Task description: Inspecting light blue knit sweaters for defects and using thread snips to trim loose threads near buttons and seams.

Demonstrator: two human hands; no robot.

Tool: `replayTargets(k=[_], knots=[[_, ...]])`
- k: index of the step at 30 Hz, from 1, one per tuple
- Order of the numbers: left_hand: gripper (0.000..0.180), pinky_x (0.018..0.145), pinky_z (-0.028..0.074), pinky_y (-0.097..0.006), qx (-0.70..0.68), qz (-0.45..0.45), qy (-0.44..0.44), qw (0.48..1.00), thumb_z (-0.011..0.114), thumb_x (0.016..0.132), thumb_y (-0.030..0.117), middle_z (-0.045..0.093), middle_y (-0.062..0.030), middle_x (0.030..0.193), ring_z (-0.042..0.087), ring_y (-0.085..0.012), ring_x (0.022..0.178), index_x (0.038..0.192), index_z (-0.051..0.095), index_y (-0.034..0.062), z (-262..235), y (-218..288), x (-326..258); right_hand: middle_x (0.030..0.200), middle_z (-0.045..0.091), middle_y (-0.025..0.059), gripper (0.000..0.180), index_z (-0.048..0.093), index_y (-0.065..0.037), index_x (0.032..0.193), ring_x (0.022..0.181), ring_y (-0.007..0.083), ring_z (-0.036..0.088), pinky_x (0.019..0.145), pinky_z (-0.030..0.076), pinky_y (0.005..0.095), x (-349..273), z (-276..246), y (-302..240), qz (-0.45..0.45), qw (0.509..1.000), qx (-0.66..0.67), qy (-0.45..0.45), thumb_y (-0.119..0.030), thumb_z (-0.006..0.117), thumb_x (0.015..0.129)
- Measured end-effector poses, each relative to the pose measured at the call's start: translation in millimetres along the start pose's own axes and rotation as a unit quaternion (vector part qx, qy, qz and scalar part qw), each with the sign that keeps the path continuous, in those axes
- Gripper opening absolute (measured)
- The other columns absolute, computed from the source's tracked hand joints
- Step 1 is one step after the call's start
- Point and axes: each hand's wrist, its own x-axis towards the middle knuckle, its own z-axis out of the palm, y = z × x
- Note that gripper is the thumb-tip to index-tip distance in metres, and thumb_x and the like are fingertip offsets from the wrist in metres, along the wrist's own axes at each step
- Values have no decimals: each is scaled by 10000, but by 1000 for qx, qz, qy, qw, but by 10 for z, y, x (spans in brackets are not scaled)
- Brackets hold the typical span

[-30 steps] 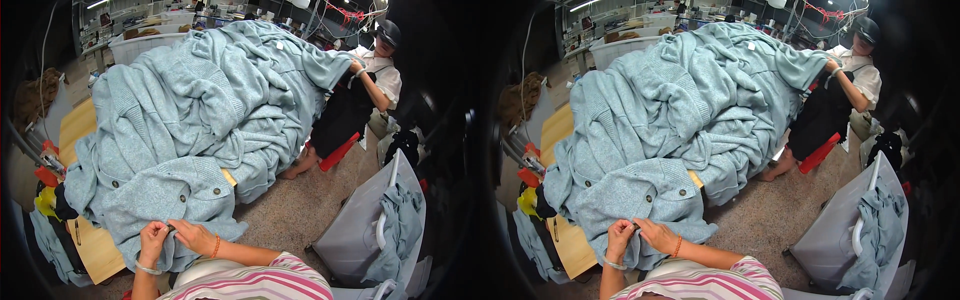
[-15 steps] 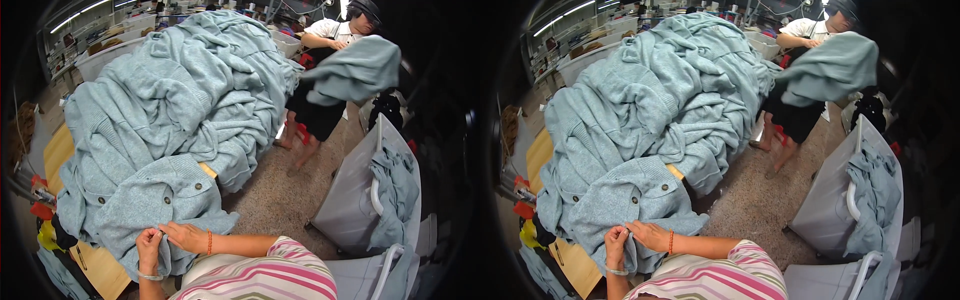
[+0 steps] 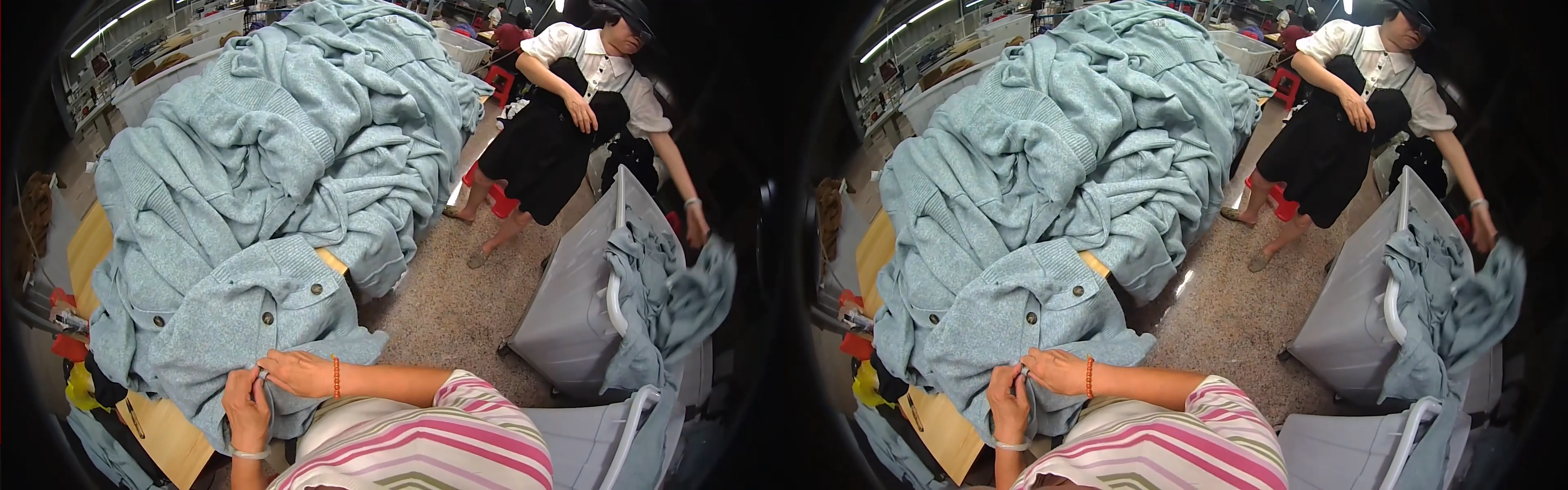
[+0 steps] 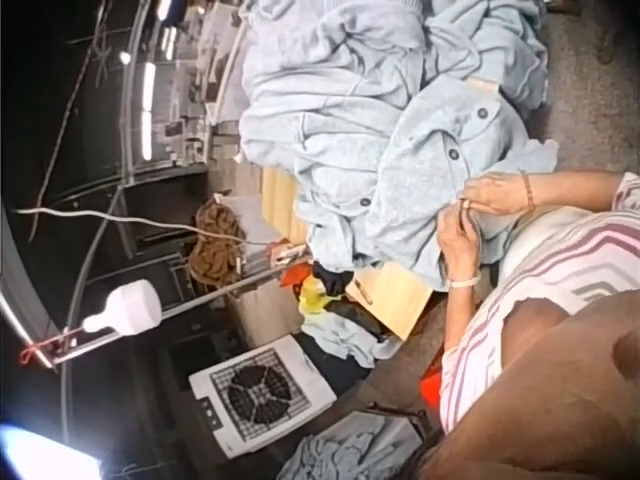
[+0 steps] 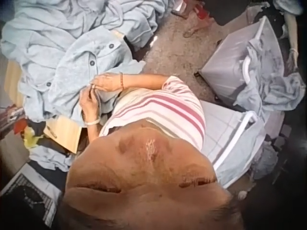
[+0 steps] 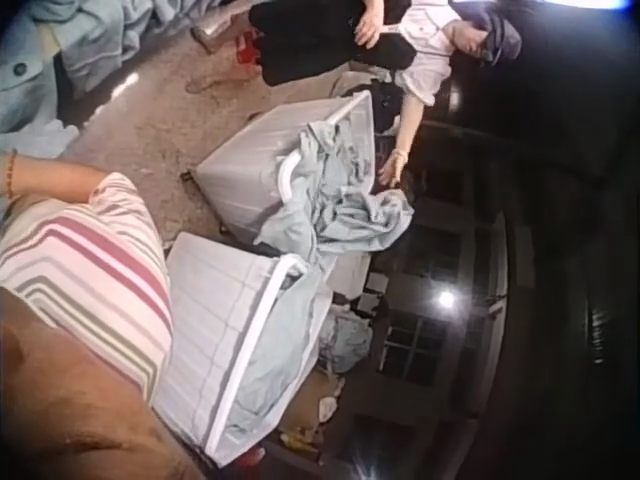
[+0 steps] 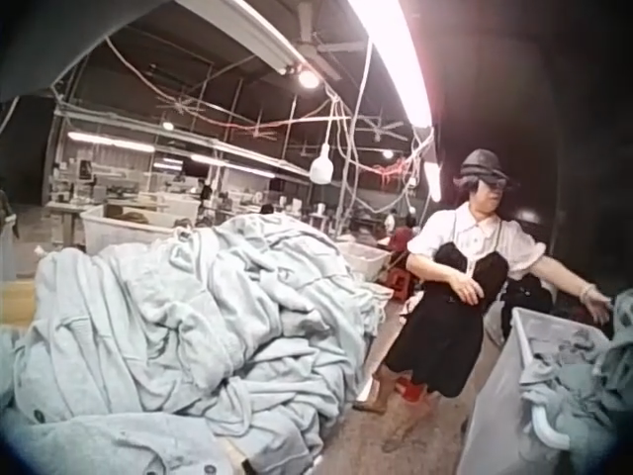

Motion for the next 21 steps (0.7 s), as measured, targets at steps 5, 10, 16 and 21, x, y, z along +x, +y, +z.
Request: replayTargets(k=[5,10,16,21], knots=[[117,698,436,-434,66,5,61,996,541,826,-53,546,-175,849,542,-367,787,935,568,-19,141,32,6,984,537,219,263,489,33,1123,846,420,605,720,499,479,16,-36,3,17,1000,8,-25,-88,545,897],[54,697,425,-411,22,-24,75,997,501,840,-50,515,-181,830,519,-363,766,886,518,-26,240,-57,29,1000,534,223,256,502,31,1063,890,426,593,756,488,477,18,-74,18,26,999,9,-36,20,546,810],[45,698,415,-417,-35,-59,37,997,481,844,-41,489,-187,824,497,-365,747,882,500,-26,168,-107,-27,951,495,201,323,504,27,1074,829,405,583,707,482,462,-24,56,43,-6,1000,-4,-12,58,522,753],[47,713,435,-405,-33,-62,32,997,491,864,-13,522,-182,826,522,-362,767,888,531,-20,102,-125,-65,828,514,173,132,554,5,928,783,379,572,662,478,435,-15,177,103,-81,995,40,53,-38,551,804]])
